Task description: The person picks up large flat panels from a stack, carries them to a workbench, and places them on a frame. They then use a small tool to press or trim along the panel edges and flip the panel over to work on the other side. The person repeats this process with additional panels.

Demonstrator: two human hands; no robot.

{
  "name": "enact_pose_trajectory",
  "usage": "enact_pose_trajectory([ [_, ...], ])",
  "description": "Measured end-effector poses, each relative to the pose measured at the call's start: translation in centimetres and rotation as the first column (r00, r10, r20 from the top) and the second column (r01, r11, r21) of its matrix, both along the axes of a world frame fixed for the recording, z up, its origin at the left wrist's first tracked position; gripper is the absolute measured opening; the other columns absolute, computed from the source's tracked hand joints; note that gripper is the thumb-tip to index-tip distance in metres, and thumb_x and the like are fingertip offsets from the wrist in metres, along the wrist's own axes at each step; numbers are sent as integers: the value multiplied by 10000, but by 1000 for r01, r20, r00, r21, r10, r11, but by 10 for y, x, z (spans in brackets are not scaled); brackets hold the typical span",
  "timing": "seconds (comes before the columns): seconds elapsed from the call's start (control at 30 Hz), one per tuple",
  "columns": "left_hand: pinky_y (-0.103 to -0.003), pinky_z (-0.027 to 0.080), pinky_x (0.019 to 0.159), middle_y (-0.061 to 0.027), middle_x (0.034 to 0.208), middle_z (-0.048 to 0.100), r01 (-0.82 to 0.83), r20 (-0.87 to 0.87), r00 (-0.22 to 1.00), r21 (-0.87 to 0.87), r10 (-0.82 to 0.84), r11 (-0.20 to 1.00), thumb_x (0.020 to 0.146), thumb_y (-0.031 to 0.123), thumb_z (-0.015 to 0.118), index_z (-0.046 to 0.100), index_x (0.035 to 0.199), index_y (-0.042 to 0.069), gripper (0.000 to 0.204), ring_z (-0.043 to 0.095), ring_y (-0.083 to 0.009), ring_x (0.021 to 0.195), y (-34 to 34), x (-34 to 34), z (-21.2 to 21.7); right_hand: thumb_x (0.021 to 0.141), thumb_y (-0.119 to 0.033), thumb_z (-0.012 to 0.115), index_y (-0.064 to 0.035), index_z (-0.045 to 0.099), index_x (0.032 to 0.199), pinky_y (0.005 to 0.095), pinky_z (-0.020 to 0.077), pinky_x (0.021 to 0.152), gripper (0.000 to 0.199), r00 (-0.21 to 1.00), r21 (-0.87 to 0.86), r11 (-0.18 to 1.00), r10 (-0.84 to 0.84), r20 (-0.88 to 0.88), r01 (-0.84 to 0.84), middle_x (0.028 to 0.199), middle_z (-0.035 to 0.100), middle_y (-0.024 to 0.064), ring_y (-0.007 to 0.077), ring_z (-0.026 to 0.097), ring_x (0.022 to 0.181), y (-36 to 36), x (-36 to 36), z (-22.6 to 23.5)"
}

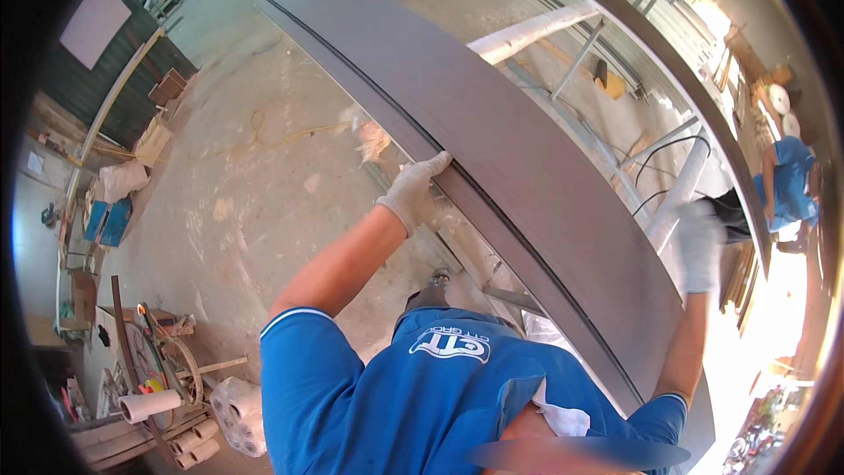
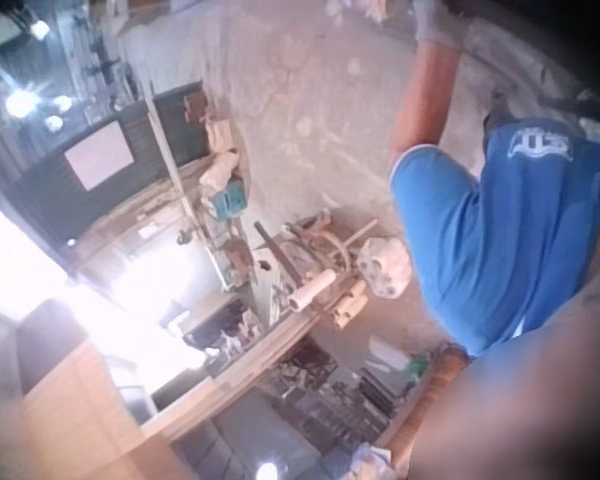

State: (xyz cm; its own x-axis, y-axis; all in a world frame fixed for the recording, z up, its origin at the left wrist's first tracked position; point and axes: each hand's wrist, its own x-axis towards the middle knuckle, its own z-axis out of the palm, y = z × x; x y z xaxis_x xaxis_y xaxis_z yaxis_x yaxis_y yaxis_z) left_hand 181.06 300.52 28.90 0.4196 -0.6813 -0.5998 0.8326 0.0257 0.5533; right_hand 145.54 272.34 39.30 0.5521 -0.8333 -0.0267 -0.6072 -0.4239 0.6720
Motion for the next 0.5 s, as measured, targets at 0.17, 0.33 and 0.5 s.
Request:
enact_pose_trajectory([
  [0.17,-485,548,971,-120,1324,556,165,150,979,-209,-136,964,1003,293,620,451,1413,85,490,605,-332,1142,12,-11,-27,997,-193,612,-3,670,1176,318,508,861,267,440,-18,956,151,885,-291,1070,693,109,171,648,962,-1,-68,62],
  [0.33,-509,551,954,-189,1379,519,399,227,908,-223,-351,889,1010,386,589,276,1532,87,678,621,-368,1143,26,-85,-54,980,-320,639,38,694,1100,363,505,853,381,590,537,830,-360,723,-152,1006,729,147,229,662,895,2,-129,-32],
  [0.5,-484,554,948,-212,1389,509,396,281,898,-188,-337,899,1016,381,581,263,1535,83,678,630,-359,1123,27,-107,-42,971,-366,635,16,631,911,345,451,705,386,549,495,846,-322,771,-199,764,577,92,175,527,737,23,-156,-77],
])
